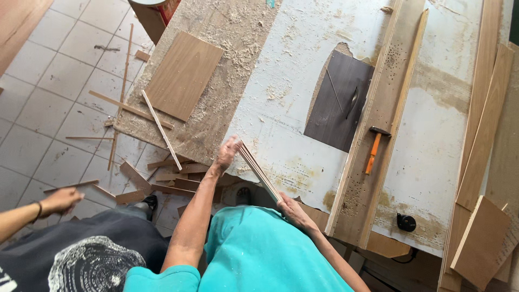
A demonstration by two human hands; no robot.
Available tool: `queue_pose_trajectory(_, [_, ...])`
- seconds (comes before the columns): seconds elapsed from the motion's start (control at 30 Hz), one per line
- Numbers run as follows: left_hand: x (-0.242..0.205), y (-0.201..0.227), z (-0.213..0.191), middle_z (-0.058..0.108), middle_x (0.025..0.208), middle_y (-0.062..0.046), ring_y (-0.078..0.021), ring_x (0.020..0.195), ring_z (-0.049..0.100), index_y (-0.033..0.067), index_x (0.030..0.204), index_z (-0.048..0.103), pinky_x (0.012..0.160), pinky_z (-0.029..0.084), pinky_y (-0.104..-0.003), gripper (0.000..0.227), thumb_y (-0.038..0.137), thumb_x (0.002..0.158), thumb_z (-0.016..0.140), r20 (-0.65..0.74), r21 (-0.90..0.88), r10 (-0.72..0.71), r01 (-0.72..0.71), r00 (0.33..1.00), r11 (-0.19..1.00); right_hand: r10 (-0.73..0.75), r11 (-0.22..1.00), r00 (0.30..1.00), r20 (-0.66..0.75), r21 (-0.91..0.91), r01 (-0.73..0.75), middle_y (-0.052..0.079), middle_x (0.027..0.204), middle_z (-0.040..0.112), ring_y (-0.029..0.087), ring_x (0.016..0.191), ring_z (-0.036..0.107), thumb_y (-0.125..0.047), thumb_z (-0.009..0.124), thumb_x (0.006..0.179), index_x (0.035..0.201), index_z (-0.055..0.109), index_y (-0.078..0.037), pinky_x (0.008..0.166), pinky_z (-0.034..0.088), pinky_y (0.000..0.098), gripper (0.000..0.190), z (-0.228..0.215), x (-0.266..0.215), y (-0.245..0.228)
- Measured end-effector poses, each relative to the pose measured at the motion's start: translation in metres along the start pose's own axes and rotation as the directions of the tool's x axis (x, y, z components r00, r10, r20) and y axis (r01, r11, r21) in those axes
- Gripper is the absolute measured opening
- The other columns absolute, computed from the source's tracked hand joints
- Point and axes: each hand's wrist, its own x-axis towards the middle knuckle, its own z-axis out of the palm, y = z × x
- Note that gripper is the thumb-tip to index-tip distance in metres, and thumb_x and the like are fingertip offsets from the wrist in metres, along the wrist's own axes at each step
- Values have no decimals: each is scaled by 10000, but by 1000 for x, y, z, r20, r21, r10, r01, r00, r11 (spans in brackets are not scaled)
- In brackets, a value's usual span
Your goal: The person taps a wood plank into position with a hammer, measures distances with a tape measure, and uses a table saw to cut wood pieces into smaller segments, handling multiple wood planks and pieces over the course of the task.
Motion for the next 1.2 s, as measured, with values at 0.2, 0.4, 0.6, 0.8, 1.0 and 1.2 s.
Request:
queue_pose_trajectory(0.2, [64, 35, -43, 508, 1259, -197, -393, 1259, 535, 184, 1417, 463, 1045, 464, -500, 775, 500, 820, 844, -714, 423, 292, 59, 637, 904, 43, 990, 952, -303, -112, -81, 83, 741, 648, 230, 711, 657, -405, 876, 799, 1304, 671, -208, 666, 527, 383, 579, -3, -14, 8])
queue_pose_trajectory(0.4, [106, 66, -103, -102, 1665, -230, -464, 1528, 19, 230, 1643, 60, 1213, 134, -656, 1174, 575, 781, 779, -426, 829, 306, 233, 851, 508, 41, 993, 879, -474, -81, -90, 168, 1074, 710, 288, 952, 678, -293, 738, 838, 1408, 612, -128, 855, 570, 422, 607, -26, -32, 28])
queue_pose_trajectory(0.6, [87, 9, -77, 162, 1686, -277, -428, 1573, 111, 106, 1625, 278, 1212, 11, -676, 974, 732, 897, 443, -210, 957, 413, 98, 886, 275, 285, 957, 705, -649, 154, -244, 122, 1391, 623, 259, 1277, 573, -482, 731, 808, 1494, 526, -79, 1080, 461, 405, 822, -28, -70, 51])
queue_pose_trajectory(0.8, [28, -34, -17, 529, 1309, -237, -432, 1412, 394, 156, 1225, 621, 1115, 270, -660, 759, 775, 788, 653, -91, 972, 604, -62, 792, 228, 236, 970, 277, -932, 209, -125, 152, 1328, 668, 273, 1171, 663, -464, 749, 788, 1477, 548, -93, 981, 532, 422, 808, -44, -80, 54])
queue_pose_trajectory(1.0, [-10, 0, -23, 194, 1541, -403, -592, 1462, 141, 41, 1384, 334, 1077, 174, -780, 1128, 480, 567, 976, -570, 698, 448, 118, 689, 707, 284, 911, -59, -957, 288, -295, 283, 1387, 596, 472, 1284, 568, -348, 820, 792, 1519, 513, -57, 1072, 439, 591, 841, -102, -117, 93])
queue_pose_trajectory(1.2, [-15, 28, -48, 346, 1402, -421, -569, 1336, 358, -116, 1477, 320, 1053, 320, -655, 1425, 574, 423, 987, -559, 730, 378, 222, 738, 647, 392, 769, 6, -920, 325, -551, 200, 1408, 636, 434, 1274, 607, -415, 873, 689, 1529, 550, -199, 1056, 491, 551, 926, -163, -140, 130])
